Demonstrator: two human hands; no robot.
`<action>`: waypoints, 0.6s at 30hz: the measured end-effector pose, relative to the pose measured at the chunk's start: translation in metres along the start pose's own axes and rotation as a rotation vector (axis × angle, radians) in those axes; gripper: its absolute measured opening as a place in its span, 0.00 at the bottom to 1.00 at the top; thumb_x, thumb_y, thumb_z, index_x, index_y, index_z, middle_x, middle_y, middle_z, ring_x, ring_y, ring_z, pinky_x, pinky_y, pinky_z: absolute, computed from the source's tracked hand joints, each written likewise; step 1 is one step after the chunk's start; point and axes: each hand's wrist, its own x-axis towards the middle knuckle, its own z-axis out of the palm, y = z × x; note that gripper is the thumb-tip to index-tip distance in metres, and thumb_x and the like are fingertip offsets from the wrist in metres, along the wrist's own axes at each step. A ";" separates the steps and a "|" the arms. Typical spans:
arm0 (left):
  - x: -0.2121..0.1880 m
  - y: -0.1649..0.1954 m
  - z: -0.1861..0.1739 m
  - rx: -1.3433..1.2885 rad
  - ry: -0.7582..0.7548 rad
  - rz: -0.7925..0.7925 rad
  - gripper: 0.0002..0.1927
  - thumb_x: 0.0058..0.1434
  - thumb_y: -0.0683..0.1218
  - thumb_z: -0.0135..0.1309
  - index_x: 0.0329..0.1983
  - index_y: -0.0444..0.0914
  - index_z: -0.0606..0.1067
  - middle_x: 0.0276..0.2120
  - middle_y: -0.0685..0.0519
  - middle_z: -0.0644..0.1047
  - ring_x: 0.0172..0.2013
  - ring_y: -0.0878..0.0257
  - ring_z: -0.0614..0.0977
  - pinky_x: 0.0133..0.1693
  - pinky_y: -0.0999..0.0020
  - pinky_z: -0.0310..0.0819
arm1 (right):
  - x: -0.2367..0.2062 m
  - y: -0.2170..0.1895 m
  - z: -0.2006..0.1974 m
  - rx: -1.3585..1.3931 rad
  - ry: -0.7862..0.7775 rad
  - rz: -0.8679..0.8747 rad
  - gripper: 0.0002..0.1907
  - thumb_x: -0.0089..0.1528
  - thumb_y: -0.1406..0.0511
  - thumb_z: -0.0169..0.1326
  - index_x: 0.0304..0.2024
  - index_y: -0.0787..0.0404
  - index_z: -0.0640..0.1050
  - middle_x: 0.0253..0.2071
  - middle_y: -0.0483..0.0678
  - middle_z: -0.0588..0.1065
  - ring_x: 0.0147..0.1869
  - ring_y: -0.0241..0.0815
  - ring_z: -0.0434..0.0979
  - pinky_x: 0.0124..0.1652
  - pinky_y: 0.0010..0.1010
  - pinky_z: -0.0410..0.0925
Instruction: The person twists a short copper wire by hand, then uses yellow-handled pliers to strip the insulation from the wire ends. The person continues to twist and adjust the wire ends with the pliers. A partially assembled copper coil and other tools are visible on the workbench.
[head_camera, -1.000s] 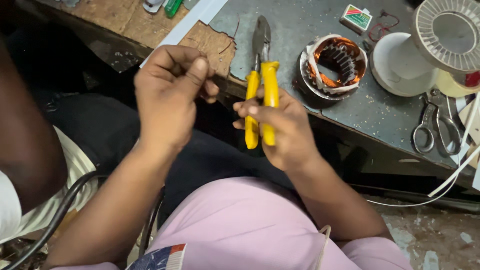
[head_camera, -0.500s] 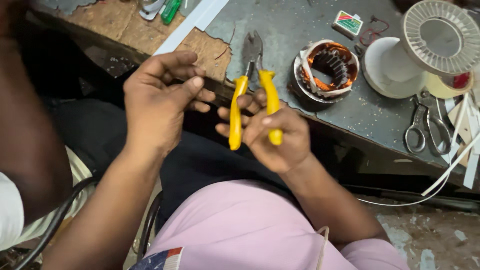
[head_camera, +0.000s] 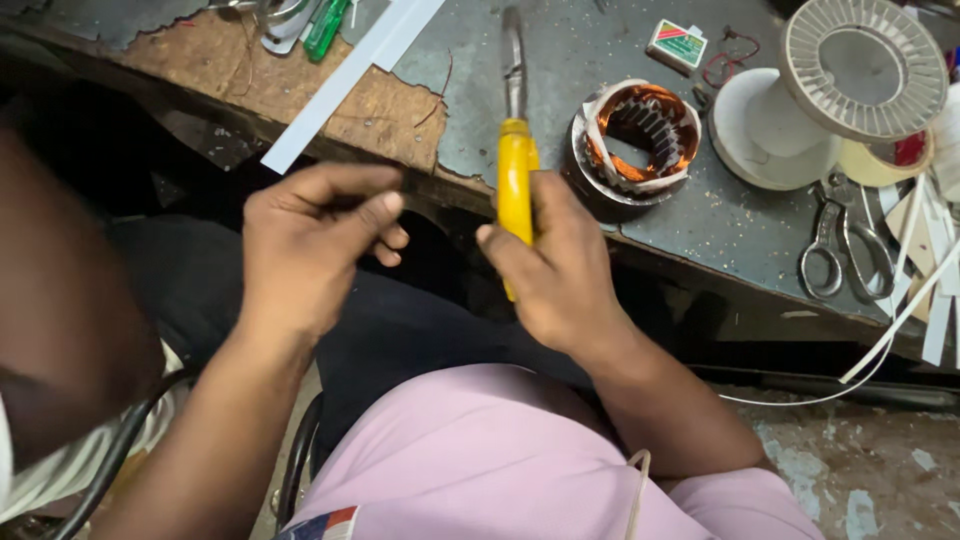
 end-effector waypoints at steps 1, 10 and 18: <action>-0.003 0.001 0.001 0.083 -0.040 0.048 0.07 0.62 0.36 0.61 0.43 0.31 0.81 0.34 0.49 0.81 0.29 0.64 0.82 0.30 0.73 0.78 | -0.002 0.002 -0.002 0.160 -0.008 0.018 0.11 0.63 0.68 0.60 0.45 0.64 0.73 0.37 0.47 0.76 0.37 0.33 0.73 0.37 0.28 0.69; -0.027 0.014 0.025 0.599 -0.258 0.493 0.07 0.56 0.38 0.64 0.38 0.37 0.82 0.34 0.48 0.80 0.34 0.57 0.84 0.35 0.66 0.78 | -0.030 0.014 -0.005 0.454 -0.013 0.050 0.18 0.61 0.73 0.64 0.51 0.68 0.74 0.40 0.45 0.78 0.43 0.31 0.78 0.46 0.24 0.73; -0.030 0.021 0.024 0.669 -0.289 0.433 0.06 0.55 0.41 0.64 0.35 0.36 0.81 0.30 0.49 0.79 0.29 0.56 0.84 0.32 0.66 0.79 | -0.038 0.017 -0.005 0.308 0.042 0.012 0.18 0.61 0.72 0.63 0.52 0.68 0.73 0.38 0.45 0.78 0.40 0.29 0.78 0.40 0.21 0.73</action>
